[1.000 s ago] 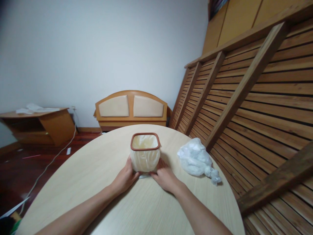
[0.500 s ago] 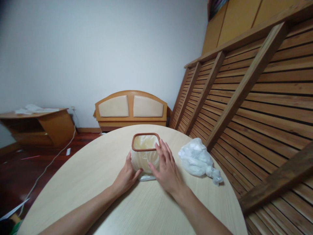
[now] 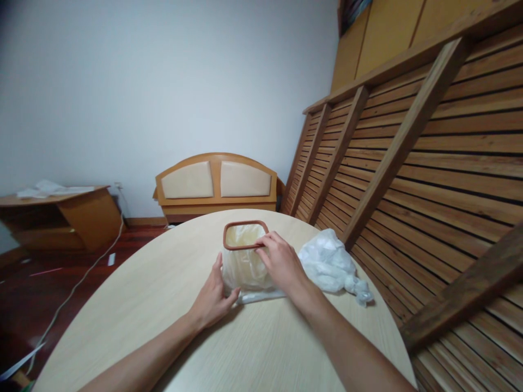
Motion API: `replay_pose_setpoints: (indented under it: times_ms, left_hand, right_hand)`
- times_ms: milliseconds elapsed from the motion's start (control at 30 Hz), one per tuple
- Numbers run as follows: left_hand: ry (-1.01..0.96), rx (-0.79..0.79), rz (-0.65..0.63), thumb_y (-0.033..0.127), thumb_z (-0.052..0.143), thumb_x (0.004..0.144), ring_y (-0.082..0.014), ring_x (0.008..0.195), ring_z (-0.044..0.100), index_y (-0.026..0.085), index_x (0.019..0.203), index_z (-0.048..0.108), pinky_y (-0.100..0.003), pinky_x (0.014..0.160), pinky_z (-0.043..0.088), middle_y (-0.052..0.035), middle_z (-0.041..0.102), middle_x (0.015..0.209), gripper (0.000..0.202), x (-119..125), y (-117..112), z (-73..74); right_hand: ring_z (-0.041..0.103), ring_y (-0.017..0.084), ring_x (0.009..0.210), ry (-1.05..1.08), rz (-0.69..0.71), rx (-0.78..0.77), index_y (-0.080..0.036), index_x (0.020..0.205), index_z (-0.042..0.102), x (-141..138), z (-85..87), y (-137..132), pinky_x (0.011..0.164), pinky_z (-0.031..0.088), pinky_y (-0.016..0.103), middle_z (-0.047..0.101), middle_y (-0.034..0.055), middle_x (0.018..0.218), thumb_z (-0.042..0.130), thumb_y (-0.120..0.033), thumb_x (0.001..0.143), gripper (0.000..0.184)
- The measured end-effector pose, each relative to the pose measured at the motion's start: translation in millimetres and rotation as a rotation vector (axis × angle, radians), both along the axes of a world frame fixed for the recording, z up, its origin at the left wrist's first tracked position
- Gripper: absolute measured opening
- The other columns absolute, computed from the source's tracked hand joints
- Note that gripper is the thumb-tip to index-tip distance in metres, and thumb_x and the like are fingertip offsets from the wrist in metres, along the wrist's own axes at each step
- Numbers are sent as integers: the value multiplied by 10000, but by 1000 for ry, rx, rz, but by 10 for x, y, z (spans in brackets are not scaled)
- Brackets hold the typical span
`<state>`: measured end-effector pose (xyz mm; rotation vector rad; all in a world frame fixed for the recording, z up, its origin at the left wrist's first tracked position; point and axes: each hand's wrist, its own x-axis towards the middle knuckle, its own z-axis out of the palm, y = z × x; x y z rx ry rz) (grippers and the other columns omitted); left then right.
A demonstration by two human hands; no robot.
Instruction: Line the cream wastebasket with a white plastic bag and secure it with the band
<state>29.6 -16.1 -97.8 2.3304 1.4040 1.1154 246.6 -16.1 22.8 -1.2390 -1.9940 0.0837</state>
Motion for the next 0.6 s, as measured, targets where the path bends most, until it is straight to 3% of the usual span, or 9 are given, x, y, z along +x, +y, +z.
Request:
replay_pose_setpoints:
  times_ms: [200, 400, 467, 600]
  left_hand:
    - [3, -72, 27, 322, 541, 878, -334, 1503, 236, 65, 1538, 8, -527, 1218, 269, -267, 203, 1599, 886, 11, 10, -21]
    - [92, -126, 14, 309, 547, 858, -332, 1477, 307, 30, 1523, 137, -516, 1209, 294, -269, 296, 1565, 829, 12, -1, 1]
    - [135, -142, 14, 303, 535, 866, -323, 1458, 346, 25, 1498, 236, -506, 1202, 311, -262, 348, 1542, 752, 9, -1, 29]
    - [230, -154, 4, 293, 531, 878, -318, 1411, 414, 116, 1321, 543, -500, 1180, 341, -200, 463, 1480, 478, -2, 16, 103]
  right_hand:
    - [652, 205, 970, -15, -75, 84, -212, 978, 701, 170, 67, 454, 879, 492, 335, 670, 50, 1037, 603, -191, 897, 128]
    - [647, 199, 937, -13, -221, 140, -212, 963, 713, 386, 213, 1020, 836, 493, 304, 669, 48, 1029, 620, -204, 879, 126]
    - [640, 212, 957, -9, -276, 151, -215, 972, 716, 476, 252, 1194, 846, 487, 315, 666, 57, 1052, 611, -212, 879, 140]
    - [626, 225, 975, -5, -398, 152, -195, 991, 717, 681, 260, 1491, 852, 474, 320, 659, 78, 1066, 588, -221, 882, 171]
